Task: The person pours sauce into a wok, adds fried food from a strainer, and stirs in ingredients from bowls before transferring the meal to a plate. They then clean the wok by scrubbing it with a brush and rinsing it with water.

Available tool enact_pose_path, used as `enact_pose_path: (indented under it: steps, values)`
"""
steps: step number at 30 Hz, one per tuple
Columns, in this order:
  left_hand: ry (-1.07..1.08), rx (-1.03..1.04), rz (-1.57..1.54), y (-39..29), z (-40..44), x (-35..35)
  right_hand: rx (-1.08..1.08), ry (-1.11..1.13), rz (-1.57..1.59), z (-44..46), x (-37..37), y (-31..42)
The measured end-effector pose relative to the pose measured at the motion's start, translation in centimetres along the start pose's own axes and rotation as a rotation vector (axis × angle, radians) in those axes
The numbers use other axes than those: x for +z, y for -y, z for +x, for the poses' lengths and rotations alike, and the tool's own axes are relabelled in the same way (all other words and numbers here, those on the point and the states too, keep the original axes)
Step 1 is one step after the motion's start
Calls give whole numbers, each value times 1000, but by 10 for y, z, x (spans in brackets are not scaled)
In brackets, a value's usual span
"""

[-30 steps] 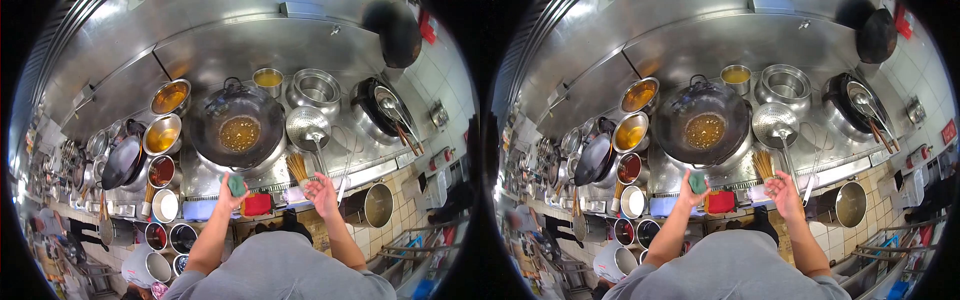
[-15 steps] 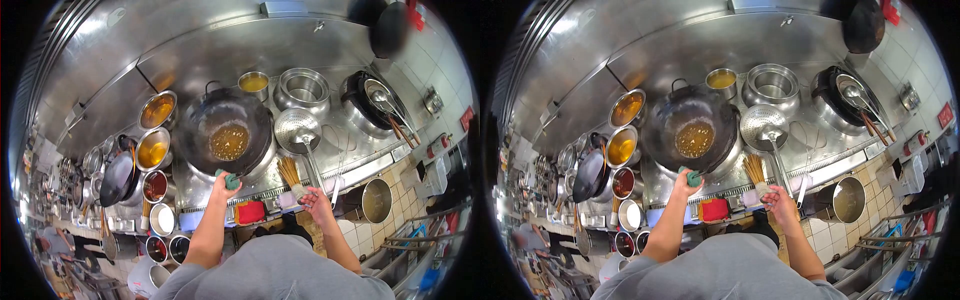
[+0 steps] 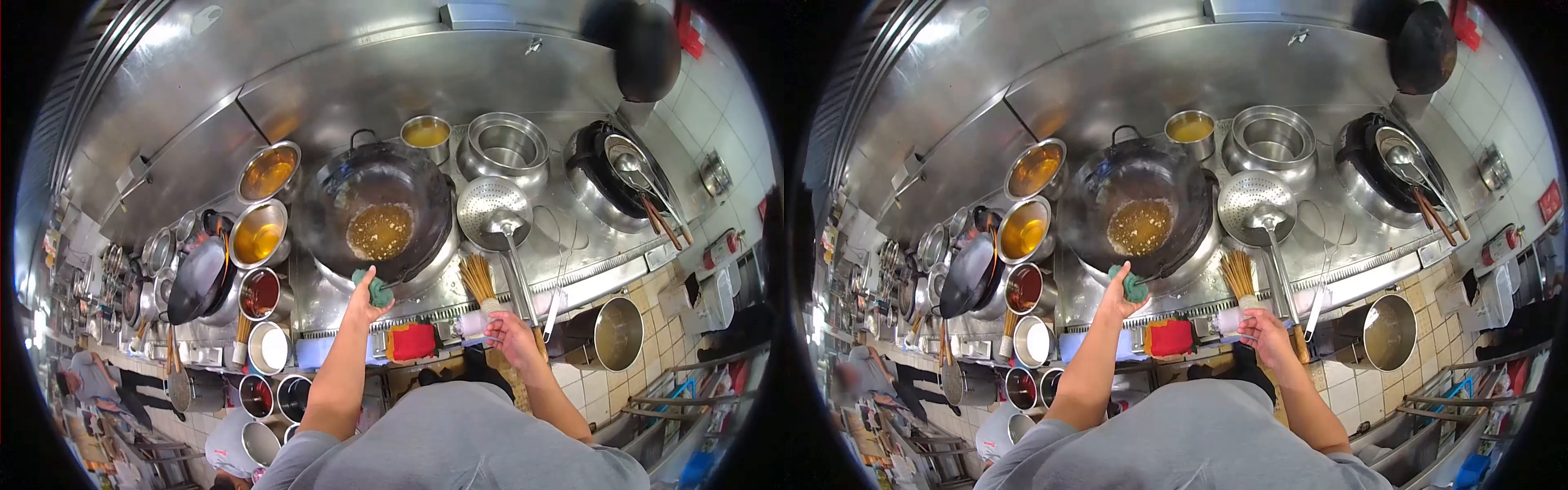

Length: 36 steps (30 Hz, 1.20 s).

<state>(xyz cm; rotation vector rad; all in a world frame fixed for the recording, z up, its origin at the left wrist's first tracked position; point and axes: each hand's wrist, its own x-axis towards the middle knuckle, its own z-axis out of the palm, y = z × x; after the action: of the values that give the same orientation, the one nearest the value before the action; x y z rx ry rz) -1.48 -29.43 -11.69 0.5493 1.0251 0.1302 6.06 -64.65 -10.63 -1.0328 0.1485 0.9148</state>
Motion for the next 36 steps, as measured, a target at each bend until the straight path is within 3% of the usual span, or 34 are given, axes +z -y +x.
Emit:
enact_pose_path:
  steps: [4, 10, 14, 20, 30, 36]
  values:
    - [17, -10, 28, -5, -6, 3, -12, -16, 29, -9, -11, -8]
    - [70, -236, -43, -4, 41, -10, 2, -22, 64, -27, -6, -17]
    - [57, -2, -159, 18, 27, -2, 4, 10, 79, -28, -5, -18]
    - [20, 18, -264, 31, -16, 7, 16, -10, 103, -33, -22, -17]
    - [-38, 181, 80, -2, -50, -30, -22, -118, 120, -32, -35, 4]
    - [-223, 296, 288, -49, -65, -40, -59, -111, 172, -35, -49, 6]
